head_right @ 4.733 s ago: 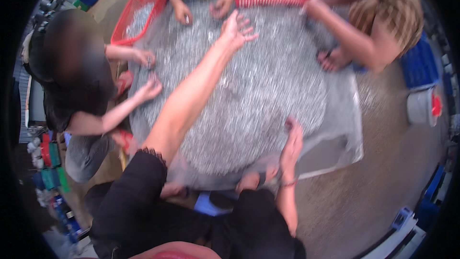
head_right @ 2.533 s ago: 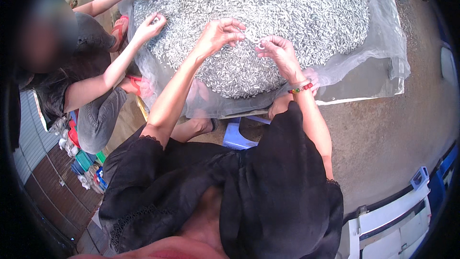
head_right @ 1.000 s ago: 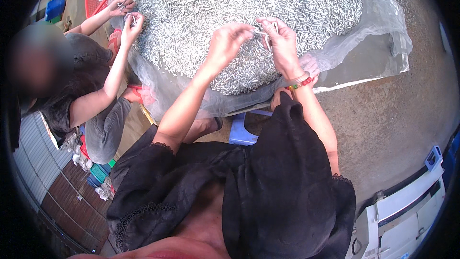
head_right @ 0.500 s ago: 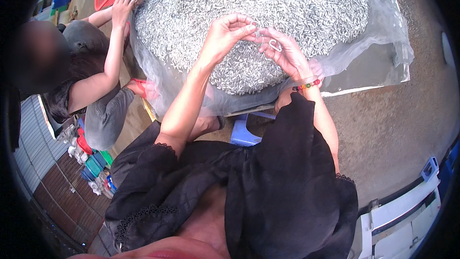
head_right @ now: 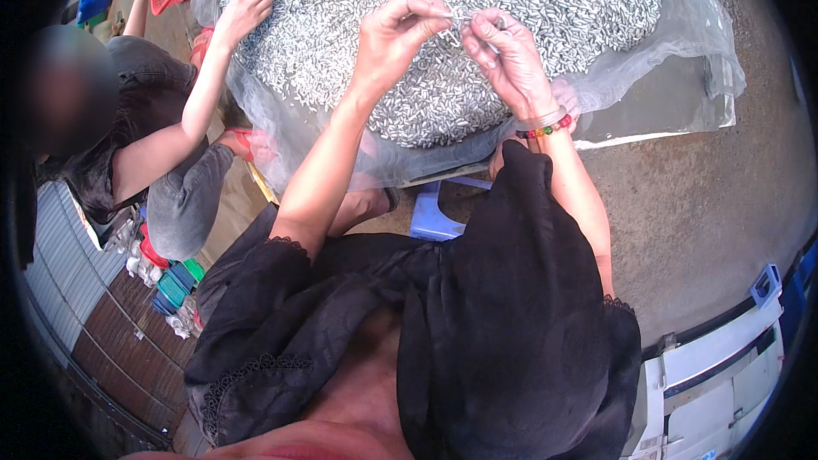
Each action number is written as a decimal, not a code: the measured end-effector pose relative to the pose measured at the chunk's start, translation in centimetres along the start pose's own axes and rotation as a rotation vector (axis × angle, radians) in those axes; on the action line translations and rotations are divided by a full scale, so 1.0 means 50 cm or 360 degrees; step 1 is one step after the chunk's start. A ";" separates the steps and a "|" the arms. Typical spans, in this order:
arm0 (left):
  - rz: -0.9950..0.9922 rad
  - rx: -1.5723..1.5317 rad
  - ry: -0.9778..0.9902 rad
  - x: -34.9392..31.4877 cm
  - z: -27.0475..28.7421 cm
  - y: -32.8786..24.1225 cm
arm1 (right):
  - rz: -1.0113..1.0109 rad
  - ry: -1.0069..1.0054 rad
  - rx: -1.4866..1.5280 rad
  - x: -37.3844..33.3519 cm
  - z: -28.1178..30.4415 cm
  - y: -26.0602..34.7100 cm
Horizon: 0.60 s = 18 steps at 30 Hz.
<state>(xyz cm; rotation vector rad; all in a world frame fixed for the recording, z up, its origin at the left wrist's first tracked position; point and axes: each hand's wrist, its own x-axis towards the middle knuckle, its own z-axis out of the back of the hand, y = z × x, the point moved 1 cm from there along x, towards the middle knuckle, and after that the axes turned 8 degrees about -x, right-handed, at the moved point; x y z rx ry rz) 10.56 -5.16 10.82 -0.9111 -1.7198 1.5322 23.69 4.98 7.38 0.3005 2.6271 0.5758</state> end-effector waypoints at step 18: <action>0.0499 -0.0882 -0.0044 -0.017 0.120 -0.003 | -0.0002 0.0015 0.0194 -0.016 0.031 0.026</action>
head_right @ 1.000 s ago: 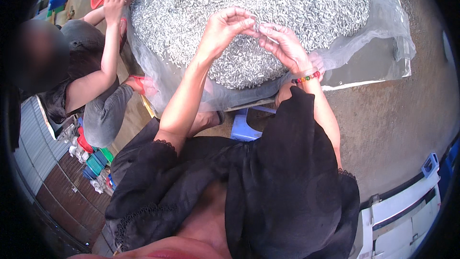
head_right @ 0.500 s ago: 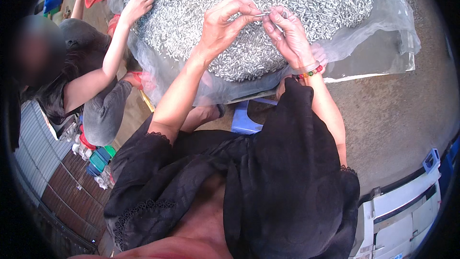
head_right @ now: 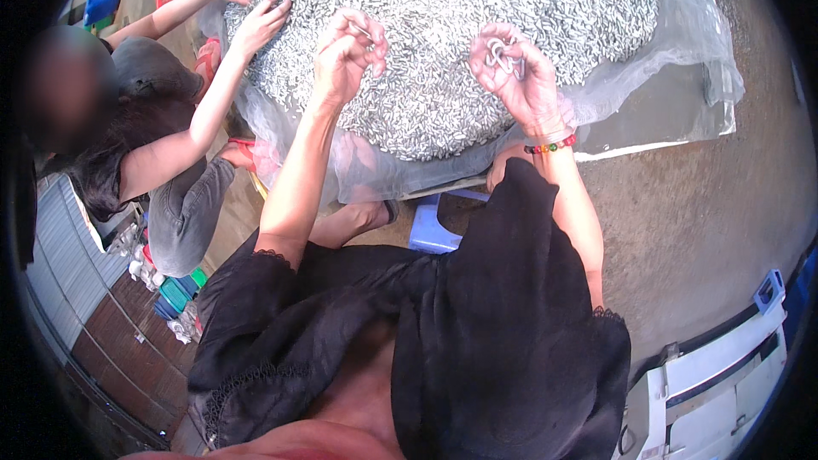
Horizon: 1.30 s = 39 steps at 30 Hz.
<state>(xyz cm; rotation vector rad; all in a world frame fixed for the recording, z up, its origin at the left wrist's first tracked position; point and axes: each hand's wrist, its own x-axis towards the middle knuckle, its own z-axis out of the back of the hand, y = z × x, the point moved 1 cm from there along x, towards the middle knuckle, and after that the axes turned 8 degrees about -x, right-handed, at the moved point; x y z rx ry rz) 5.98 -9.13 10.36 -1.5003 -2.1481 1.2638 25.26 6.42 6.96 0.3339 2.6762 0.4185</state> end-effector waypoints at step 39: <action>0.0253 0.2352 -0.0399 0.018 0.047 0.157 | -0.0338 -0.0429 -0.1010 0.029 0.018 -0.022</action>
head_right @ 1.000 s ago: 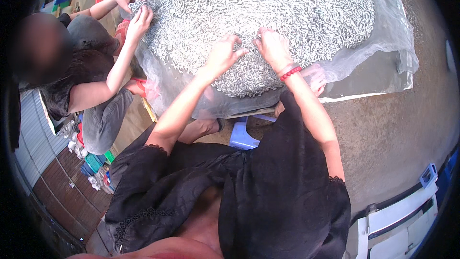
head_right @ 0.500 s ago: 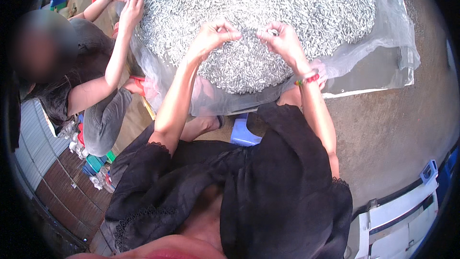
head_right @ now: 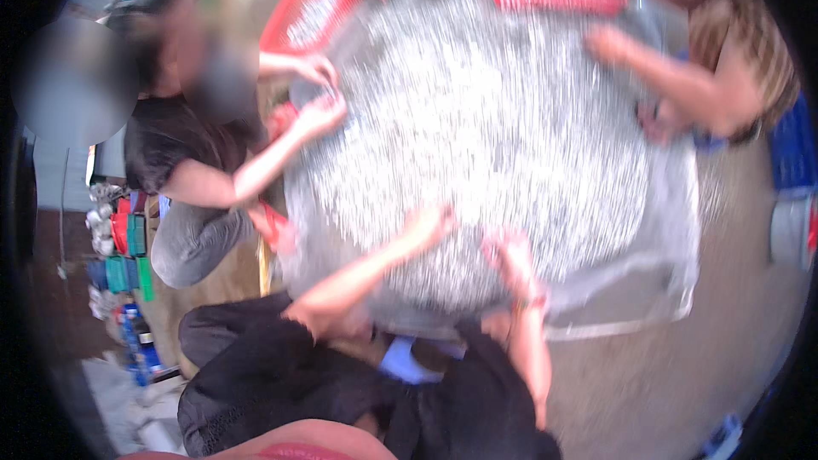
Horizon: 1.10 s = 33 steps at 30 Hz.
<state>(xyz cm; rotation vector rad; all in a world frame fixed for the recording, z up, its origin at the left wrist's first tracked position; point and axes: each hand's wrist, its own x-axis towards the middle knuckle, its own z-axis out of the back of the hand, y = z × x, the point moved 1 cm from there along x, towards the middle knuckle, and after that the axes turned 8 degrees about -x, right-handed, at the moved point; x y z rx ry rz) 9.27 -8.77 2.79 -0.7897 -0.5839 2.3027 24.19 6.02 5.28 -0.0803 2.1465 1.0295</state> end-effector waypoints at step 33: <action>0.0275 -0.1910 0.0847 -0.040 0.015 -0.102 | 0.0456 -0.0332 -0.0916 -0.032 -0.030 0.018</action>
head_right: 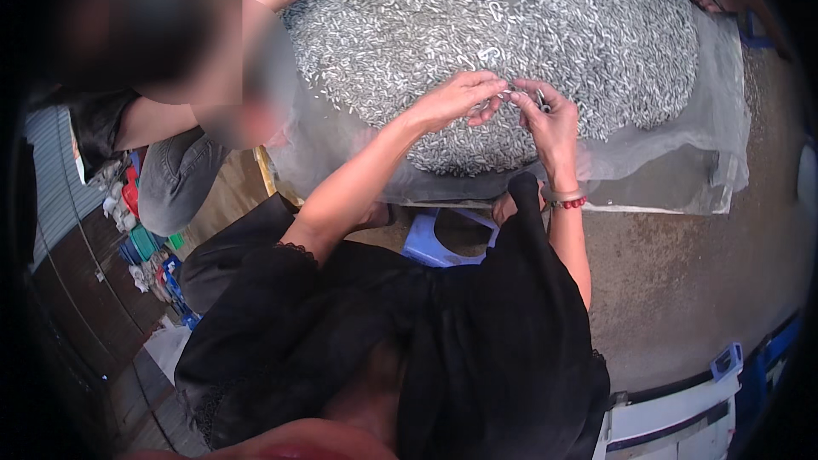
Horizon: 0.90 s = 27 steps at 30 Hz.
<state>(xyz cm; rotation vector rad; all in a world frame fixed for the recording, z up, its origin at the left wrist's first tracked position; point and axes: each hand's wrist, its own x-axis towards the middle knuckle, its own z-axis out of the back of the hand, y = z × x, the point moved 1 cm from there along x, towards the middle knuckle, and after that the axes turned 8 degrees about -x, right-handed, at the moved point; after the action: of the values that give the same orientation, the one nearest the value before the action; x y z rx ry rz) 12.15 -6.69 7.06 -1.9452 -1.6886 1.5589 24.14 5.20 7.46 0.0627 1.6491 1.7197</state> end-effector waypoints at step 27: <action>-0.0795 0.1251 -0.0427 -0.083 -0.060 -0.055 | -0.0132 0.0558 0.0270 -0.007 0.044 0.056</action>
<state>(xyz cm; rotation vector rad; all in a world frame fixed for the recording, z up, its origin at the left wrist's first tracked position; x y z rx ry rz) 13.24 -7.48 12.70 -0.8919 -1.1978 1.9038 24.21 7.18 10.45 -0.2370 2.0198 1.5901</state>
